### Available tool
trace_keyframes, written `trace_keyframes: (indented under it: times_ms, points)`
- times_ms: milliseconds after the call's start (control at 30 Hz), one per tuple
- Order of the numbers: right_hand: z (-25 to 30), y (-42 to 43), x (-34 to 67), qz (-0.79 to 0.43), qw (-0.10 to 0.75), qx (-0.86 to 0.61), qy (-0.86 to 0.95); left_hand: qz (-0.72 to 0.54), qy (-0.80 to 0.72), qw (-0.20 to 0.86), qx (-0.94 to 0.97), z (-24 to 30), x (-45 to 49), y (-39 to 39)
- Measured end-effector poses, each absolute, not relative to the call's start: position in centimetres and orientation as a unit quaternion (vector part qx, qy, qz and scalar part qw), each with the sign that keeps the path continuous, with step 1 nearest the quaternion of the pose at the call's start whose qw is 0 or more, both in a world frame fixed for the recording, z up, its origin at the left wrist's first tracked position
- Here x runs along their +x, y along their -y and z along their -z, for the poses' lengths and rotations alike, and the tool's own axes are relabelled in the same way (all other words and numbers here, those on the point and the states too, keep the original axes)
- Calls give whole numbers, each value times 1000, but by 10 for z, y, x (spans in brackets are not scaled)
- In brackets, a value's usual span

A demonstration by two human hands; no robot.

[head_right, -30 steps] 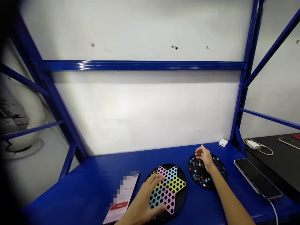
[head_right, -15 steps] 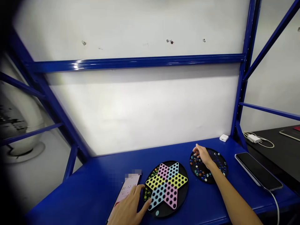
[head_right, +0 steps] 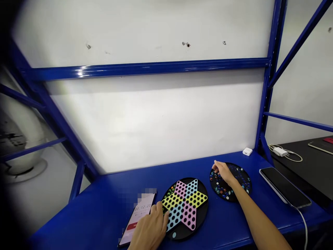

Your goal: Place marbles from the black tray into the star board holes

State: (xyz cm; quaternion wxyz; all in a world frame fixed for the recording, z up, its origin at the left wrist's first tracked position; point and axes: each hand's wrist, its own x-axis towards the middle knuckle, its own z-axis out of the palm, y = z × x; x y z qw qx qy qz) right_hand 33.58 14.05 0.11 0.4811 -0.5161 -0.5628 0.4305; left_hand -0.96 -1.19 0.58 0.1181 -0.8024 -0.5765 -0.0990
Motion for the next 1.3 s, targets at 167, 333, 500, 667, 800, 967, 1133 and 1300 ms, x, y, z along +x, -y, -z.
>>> trace_keyframes:
  times_ms: [167,333,500,667,800,967,1133,1300]
  points:
    - [-4,-139,334,-425,477,-513,573,9,541,171,-823,-11,-6,12]
    - [-5,-139,332,-421,479,-514,573,-10,556,191,-809,-19,13,8]
    - [-6,-138,332,-419,474,-513,580,4,563,181,-807,-20,29,-3]
    - [-6,-137,331,-412,475,-514,583,10,596,163,-786,-19,35,-8]
    - [-5,-137,331,-411,474,-509,589,-41,599,147,-786,-21,34,-8]
    - [-3,-137,329,-408,467,-508,597,-46,617,108,-778,-26,32,-11]
    - [-1,-139,331,-387,468,-505,613,-43,640,46,-766,-34,33,-13]
    - [-18,-124,311,-208,468,-545,664,-22,651,14,-758,-31,31,-16]
